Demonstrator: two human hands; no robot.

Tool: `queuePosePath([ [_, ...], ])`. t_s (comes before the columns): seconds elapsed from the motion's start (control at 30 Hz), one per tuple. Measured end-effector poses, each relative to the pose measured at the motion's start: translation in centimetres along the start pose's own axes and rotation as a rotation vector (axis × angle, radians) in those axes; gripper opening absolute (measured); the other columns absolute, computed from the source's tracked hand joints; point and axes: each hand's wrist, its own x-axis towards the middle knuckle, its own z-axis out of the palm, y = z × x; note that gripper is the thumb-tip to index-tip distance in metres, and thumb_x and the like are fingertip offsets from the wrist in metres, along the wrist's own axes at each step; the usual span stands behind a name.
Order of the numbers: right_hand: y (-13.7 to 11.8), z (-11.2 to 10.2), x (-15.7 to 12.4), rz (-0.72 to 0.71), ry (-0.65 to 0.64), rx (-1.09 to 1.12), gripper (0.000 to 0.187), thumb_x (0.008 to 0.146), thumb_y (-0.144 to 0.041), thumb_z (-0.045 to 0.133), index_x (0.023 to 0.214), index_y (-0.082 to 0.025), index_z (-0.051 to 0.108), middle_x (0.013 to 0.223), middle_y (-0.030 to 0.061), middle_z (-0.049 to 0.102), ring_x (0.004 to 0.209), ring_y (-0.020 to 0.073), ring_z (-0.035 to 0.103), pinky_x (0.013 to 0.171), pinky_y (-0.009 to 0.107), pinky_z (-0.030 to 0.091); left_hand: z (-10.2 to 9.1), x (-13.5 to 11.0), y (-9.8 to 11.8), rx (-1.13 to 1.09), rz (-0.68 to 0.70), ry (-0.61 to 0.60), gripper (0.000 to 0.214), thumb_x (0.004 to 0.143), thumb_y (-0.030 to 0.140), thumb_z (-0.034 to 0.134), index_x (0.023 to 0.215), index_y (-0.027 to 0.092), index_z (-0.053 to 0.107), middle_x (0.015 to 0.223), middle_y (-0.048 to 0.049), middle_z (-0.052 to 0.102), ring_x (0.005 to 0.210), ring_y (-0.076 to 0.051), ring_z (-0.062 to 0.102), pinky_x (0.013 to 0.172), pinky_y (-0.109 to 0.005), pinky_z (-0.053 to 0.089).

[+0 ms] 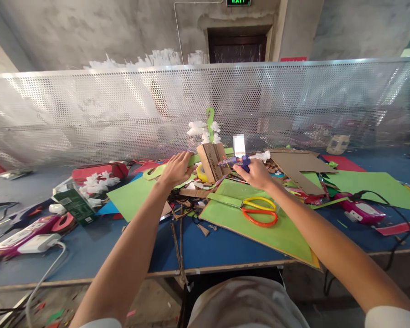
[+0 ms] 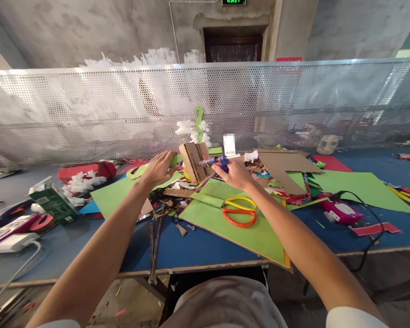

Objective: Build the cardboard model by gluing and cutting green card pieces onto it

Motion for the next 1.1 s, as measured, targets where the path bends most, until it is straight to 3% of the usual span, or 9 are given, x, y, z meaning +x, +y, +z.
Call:
queuePosePath([
  [0.1, -0.16, -0.06, 0.03, -0.037, -0.061, -0.001, 0.052, 0.101, -0.059, 0.049, 0.062, -0.024, 0.050, 0.055, 0.0007, 0.050, 0.059, 0.0183, 0.047, 0.061, 0.034, 0.029, 0.05, -0.03, -0.09, -0.016, -0.014, 0.004, 0.037, 0.100, 0.039, 0.050, 0.130, 0.018, 0.054, 0.116, -0.0172, 0.066, 0.110, -0.036, 0.063, 0.097, -0.049, 0.049],
  [0.33, 0.09, -0.27, 0.15, 0.026, 0.079, -0.024, 0.052, 0.102, -0.059, 0.048, 0.063, -0.024, 0.051, 0.061, 0.0037, 0.058, 0.064, 0.0199, 0.053, 0.064, 0.034, 0.032, -0.33, 0.00, 0.19, -0.013, -0.026, -0.009, 0.037, 0.100, 0.040, 0.048, 0.129, 0.017, 0.054, 0.115, -0.0181, 0.065, 0.108, -0.036, 0.062, 0.096, -0.050, 0.049],
  [0.6, 0.03, -0.16, -0.04, -0.039, -0.018, 0.011, 0.052, 0.101, -0.056, 0.052, 0.061, -0.023, 0.050, 0.054, -0.0009, 0.047, 0.057, 0.0167, 0.045, 0.062, 0.033, 0.028, -0.10, -0.03, 0.02, 0.025, -0.033, 0.010, 0.036, 0.100, 0.039, 0.048, 0.128, 0.017, 0.053, 0.115, -0.0181, 0.065, 0.105, -0.036, 0.063, 0.094, -0.049, 0.049],
  [0.87, 0.29, -0.48, -0.20, 0.041, 0.006, 0.181, 0.048, 0.102, -0.058, 0.051, 0.070, -0.023, 0.054, 0.060, -0.0018, 0.050, 0.057, 0.0153, 0.045, 0.059, 0.032, 0.030, 0.03, -0.11, -0.13, 0.012, -0.043, 0.014, 0.034, 0.100, 0.039, 0.049, 0.127, 0.019, 0.053, 0.113, -0.0162, 0.065, 0.105, -0.035, 0.063, 0.094, -0.048, 0.049],
  [1.1, 0.49, -0.37, -0.01, 0.038, 0.041, 0.087, 0.052, 0.101, -0.060, 0.050, 0.064, -0.024, 0.047, 0.058, -0.0007, 0.050, 0.057, 0.0165, 0.046, 0.061, 0.033, 0.030, 0.07, -0.05, -0.21, 0.028, -0.042, 0.010, 0.032, 0.101, 0.040, 0.048, 0.124, 0.018, 0.052, 0.115, -0.0170, 0.065, 0.104, -0.034, 0.063, 0.094, -0.047, 0.049],
])
